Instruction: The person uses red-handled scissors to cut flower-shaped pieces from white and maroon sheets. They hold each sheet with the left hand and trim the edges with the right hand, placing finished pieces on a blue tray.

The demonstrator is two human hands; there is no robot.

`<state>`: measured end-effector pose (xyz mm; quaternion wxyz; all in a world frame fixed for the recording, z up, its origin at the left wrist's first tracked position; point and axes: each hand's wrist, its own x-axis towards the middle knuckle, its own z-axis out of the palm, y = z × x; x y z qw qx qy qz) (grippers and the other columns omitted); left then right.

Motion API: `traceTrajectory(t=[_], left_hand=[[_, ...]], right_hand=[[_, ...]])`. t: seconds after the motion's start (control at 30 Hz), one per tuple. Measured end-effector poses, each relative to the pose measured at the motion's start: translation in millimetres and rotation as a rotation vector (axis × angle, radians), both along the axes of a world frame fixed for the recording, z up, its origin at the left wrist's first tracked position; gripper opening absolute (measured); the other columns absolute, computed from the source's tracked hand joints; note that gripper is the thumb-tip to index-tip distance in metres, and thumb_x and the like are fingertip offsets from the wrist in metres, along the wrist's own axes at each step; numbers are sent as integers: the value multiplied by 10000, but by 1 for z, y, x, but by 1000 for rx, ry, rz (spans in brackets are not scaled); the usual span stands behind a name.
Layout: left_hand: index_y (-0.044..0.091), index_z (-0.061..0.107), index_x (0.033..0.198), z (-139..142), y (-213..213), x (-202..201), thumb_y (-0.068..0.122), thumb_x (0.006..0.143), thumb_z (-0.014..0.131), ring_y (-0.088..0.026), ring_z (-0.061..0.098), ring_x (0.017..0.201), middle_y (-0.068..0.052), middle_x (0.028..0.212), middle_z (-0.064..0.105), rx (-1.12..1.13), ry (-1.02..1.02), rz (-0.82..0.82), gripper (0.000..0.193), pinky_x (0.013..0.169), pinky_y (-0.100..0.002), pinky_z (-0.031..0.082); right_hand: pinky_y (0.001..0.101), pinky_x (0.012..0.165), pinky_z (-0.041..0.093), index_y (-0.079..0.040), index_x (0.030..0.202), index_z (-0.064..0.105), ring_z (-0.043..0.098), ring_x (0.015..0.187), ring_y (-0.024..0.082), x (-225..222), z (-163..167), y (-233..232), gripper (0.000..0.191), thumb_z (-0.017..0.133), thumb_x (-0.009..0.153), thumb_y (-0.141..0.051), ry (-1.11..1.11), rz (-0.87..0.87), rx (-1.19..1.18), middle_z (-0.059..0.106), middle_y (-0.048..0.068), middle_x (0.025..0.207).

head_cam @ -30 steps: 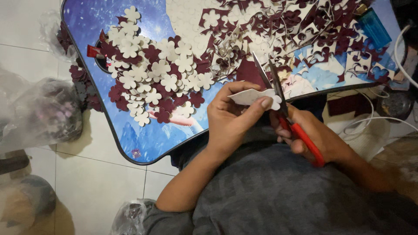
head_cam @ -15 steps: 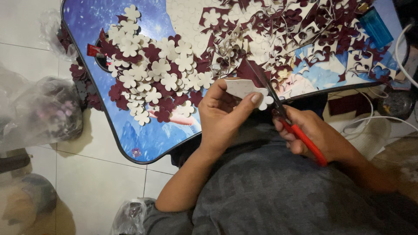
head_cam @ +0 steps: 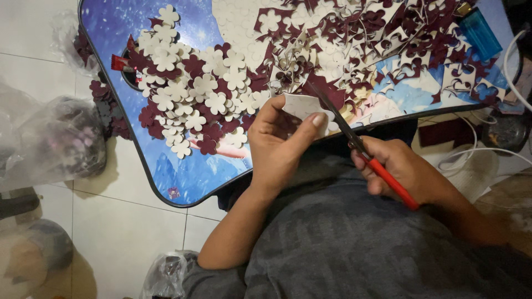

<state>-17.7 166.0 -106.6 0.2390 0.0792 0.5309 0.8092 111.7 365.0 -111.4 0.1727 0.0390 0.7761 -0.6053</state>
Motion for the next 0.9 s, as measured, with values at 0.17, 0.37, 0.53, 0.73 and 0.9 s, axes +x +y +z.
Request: traceTrajectory(t=[0.17, 0.37, 0.53, 0.73, 0.9], left_hand=[[-25, 600, 1239, -5, 3, -3, 71, 1002, 695, -154, 716, 967, -110, 1072, 716, 43, -96, -49, 273, 865, -327, 638], [5, 442, 1471, -1, 8, -7, 9, 996, 683, -158, 698, 1026, -123, 1215, 655, 112, -99, -105, 532, 915, -311, 609], [36, 331, 1582, 11, 9, -7, -50, 967, 673, -144, 689, 1049, -123, 1187, 661, 112, -60, -93, 708, 940, -311, 609], [-31, 442, 1491, 13, 13, -5, -34, 992, 667, -157, 707, 1041, -113, 1150, 707, 92, -52, -92, 548, 939, -313, 609], [-85, 590, 1423, 16, 20, 2, -26, 1054, 679, -142, 684, 1068, -121, 1152, 711, 78, 2, -94, 383, 972, -309, 590]], right_hand=[[266, 498, 463, -90, 927, 558, 545, 570, 95, 1, -5, 2, 863, 560, 674, -914, -14, -45, -4, 528, -22, 666], [274, 541, 486, -77, 1029, 585, 579, 614, 104, 1, -3, 2, 872, 555, 708, -887, -22, -70, 42, 557, -7, 702], [278, 586, 490, -50, 1152, 538, 524, 667, 117, -1, 12, 3, 922, 546, 753, -881, -21, -47, -1, 530, 6, 755], [291, 586, 459, -52, 1261, 507, 502, 670, 114, -3, 27, 7, 972, 491, 772, -891, 28, -1, -5, 488, -6, 770], [295, 590, 451, -47, 1268, 507, 491, 662, 118, -5, 28, 9, 999, 465, 764, -909, 39, 12, 35, 491, -4, 769]])
